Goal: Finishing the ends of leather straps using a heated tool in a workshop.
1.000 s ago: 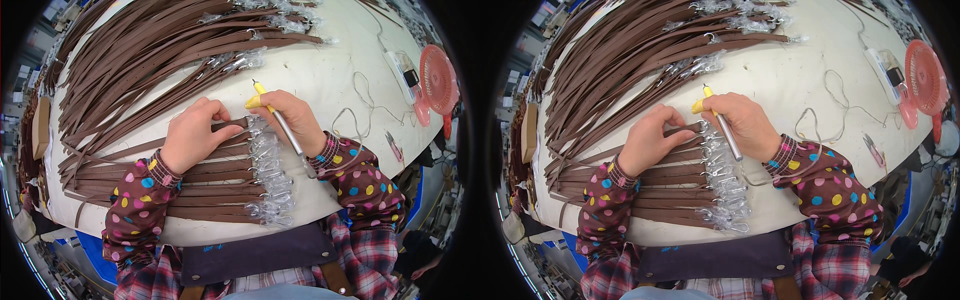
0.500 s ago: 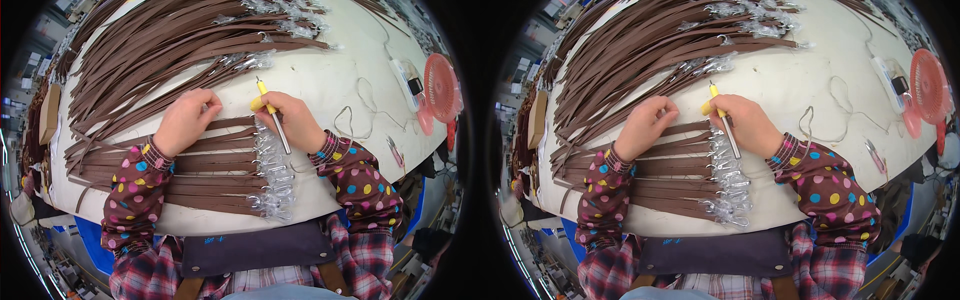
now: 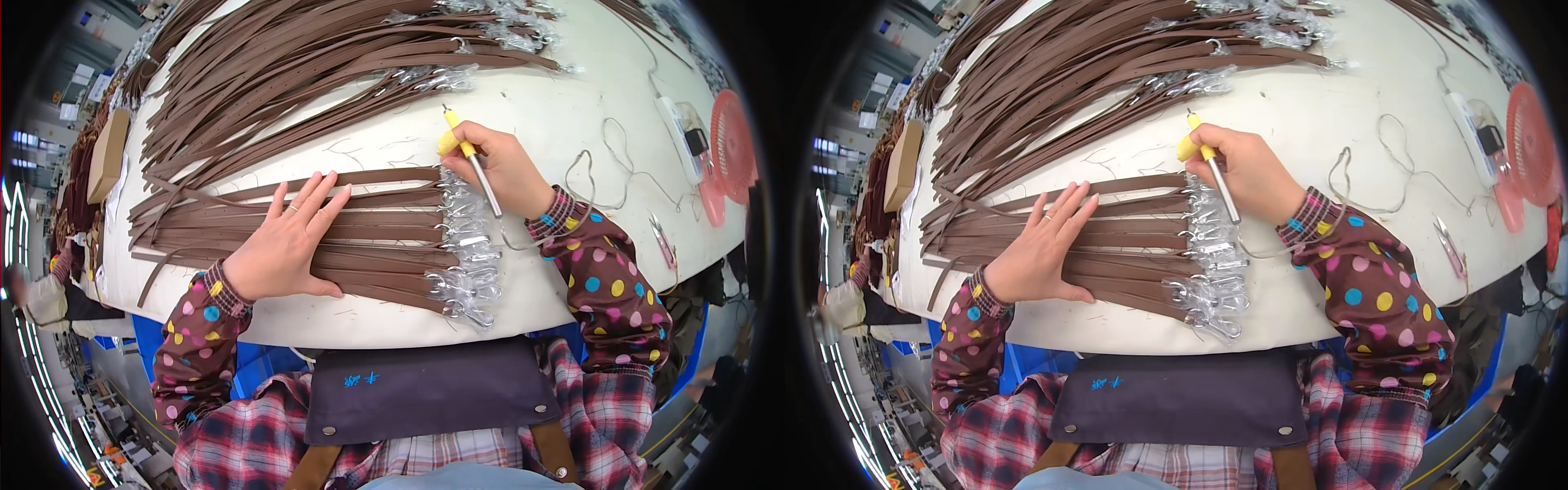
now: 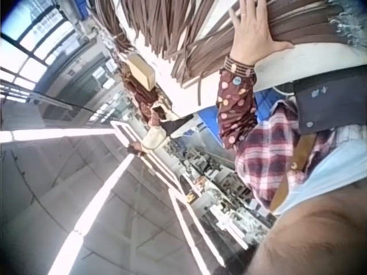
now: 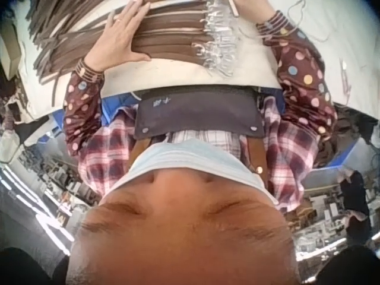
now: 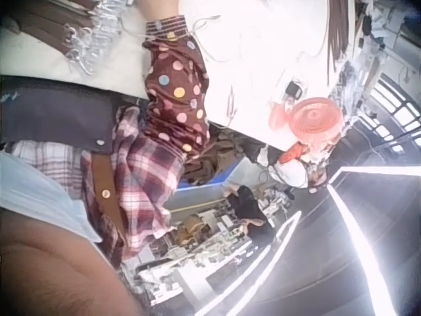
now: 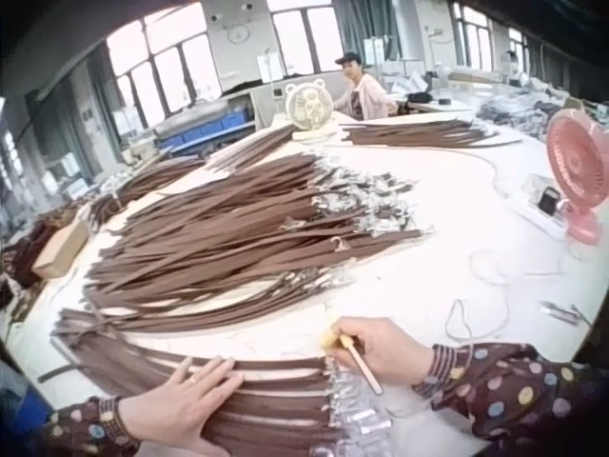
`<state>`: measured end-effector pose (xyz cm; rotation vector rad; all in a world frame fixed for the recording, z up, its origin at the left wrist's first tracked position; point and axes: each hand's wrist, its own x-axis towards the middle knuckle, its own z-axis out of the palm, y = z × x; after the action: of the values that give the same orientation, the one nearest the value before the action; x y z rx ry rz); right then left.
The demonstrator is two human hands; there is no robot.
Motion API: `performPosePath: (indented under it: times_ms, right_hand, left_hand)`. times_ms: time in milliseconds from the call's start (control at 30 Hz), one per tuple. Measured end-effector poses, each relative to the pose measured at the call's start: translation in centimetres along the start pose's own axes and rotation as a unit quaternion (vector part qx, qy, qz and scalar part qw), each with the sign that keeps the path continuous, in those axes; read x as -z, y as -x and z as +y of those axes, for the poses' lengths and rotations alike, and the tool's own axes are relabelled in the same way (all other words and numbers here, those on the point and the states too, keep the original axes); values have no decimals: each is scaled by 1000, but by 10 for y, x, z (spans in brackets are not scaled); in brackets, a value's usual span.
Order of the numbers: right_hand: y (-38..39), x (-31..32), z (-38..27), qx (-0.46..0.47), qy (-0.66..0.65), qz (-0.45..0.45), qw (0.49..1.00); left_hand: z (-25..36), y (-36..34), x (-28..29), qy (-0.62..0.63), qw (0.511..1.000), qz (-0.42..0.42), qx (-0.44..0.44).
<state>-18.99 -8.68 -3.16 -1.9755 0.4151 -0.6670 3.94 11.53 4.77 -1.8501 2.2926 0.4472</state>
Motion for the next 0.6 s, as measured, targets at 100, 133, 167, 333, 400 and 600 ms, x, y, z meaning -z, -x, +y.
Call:
performPosePath:
  times_ms: [100, 133, 167, 333, 400, 600]
  right_hand:
    - [1, 0, 3, 4, -21, 14, 1000]
    - [2, 0, 4, 8, -25, 14, 1000]
    - [0, -1, 9, 19, -30, 20, 999]
    - [-6, 9, 2, 61, 142, 116, 981]
    - [-8, 21, -2, 99, 142, 229, 958]
    - [-9, 57, -11, 132, 47, 320, 937]
  left_hand:
    - [-3, -12, 5, -2, 1000, 8, -11]
    - [-4, -17, 7, -1, 1000, 16, -6]
    - [-7, -23, 6, -6, 994, 95, -47]
    - [-11, -46, -2, -2, 991, 129, -30]
    - [-13, -49, -2, -40, 995, 93, 4]
    - [3, -50, 48, -38, 962, 267, 33]
